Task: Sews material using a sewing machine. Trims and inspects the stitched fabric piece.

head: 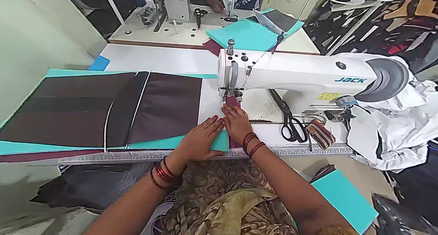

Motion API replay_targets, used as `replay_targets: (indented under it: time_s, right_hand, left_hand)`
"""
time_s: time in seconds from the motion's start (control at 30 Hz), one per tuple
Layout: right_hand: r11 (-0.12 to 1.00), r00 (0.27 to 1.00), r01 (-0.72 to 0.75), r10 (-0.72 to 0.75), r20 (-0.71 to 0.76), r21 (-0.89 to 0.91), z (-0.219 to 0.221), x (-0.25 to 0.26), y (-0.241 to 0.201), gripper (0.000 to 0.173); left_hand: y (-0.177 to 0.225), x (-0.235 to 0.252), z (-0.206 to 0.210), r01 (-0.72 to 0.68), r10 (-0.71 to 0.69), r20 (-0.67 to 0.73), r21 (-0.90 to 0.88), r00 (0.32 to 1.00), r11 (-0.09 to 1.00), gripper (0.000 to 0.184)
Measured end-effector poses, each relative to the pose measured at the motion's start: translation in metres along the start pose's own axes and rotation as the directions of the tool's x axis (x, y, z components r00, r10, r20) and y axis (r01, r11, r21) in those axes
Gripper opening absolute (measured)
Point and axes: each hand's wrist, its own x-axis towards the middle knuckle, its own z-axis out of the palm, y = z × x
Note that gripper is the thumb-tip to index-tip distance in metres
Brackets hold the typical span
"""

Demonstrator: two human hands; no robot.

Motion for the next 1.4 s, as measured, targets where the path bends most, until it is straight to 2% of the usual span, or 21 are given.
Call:
replay_targets:
  time_s: [0.17, 0.27, 0.4, 0.53, 0.63, 0.77, 0.87, 0.97, 1.1, 1.2, 1.3, 1.4]
  right_hand:
    - [0.999, 0.992, 0.035, -0.032, -0.125, 0.023, 0.003, -0.002, 0.005, 0.044]
    - [1.0, 0.999, -0.001, 0.001, -0.048, 0.002, 0.004, 0.001, 0.004, 0.046]
    - [0.999, 0.994, 0.04, -0.039, -0.104, 0.011, 0.003, 0.001, 0.004, 0.043]
    - [1.0, 0.998, 0.006, -0.004, -0.067, 0.021, 0.004, 0.003, 0.003, 0.042]
    - [0.998, 0.983, 0.054, -0.05, -0.174, 0.017, 0.005, 0.003, 0.006, 0.04]
    - [1.0, 0.997, -0.007, 0.009, -0.08, 0.023, 0.002, 0.005, 0.004, 0.042]
    - [0.999, 0.989, 0.035, -0.032, -0.146, 0.02, 0.003, 0.006, 0.005, 0.041]
    - [1.0, 0.997, -0.001, 0.002, -0.084, 0.015, 0.0, 0.007, 0.003, 0.041]
    - [0.998, 0.977, 0.059, -0.059, -0.205, -0.004, 0.006, 0.007, 0.005, 0.038]
    - [1.0, 0.989, 0.014, -0.016, -0.148, -0.008, 0.004, 0.009, 0.002, 0.038]
    - [0.999, 0.98, 0.033, -0.036, -0.196, -0.016, 0.005, 0.008, 0.004, 0.034]
    - [0.999, 0.993, -0.023, 0.019, -0.114, -0.033, 0.004, 0.013, 0.001, 0.037]
  left_hand:
    - [-0.018, 0.009, 0.004, -0.008, 0.01, -0.038, 0.033, 0.999, 0.999, 0.094]
    - [-0.023, 0.013, 0.008, -0.012, 0.013, -0.047, 0.037, 0.999, 0.999, 0.092]
    - [-0.036, 0.023, 0.009, -0.042, 0.047, -0.094, 0.055, 0.994, 0.998, 0.088]
    - [-0.043, 0.027, 0.013, -0.051, 0.056, -0.097, 0.051, 0.994, 0.997, 0.084]
    - [-0.051, 0.033, 0.012, -0.067, 0.071, -0.105, 0.041, 0.992, 0.997, 0.079]
    - [-0.058, 0.039, 0.014, -0.077, 0.08, -0.087, 0.041, 0.993, 0.996, 0.077]
    - [-0.068, 0.045, 0.012, -0.098, 0.102, -0.085, 0.049, 0.991, 0.994, 0.074]
    - [-0.075, 0.048, 0.016, -0.119, 0.124, -0.13, 0.042, 0.984, 0.992, 0.07]
    - [-0.088, 0.056, 0.015, -0.145, 0.148, -0.136, 0.03, 0.98, 0.989, 0.064]
    - [-0.096, 0.06, 0.015, -0.138, 0.132, -0.135, -0.036, 0.982, 0.99, 0.057]
    - [-0.101, 0.069, 0.012, -0.119, 0.115, -0.123, -0.029, 0.986, 0.992, 0.054]
    - [-0.104, 0.074, 0.008, -0.073, 0.069, -0.08, -0.04, 0.994, 0.997, 0.05]
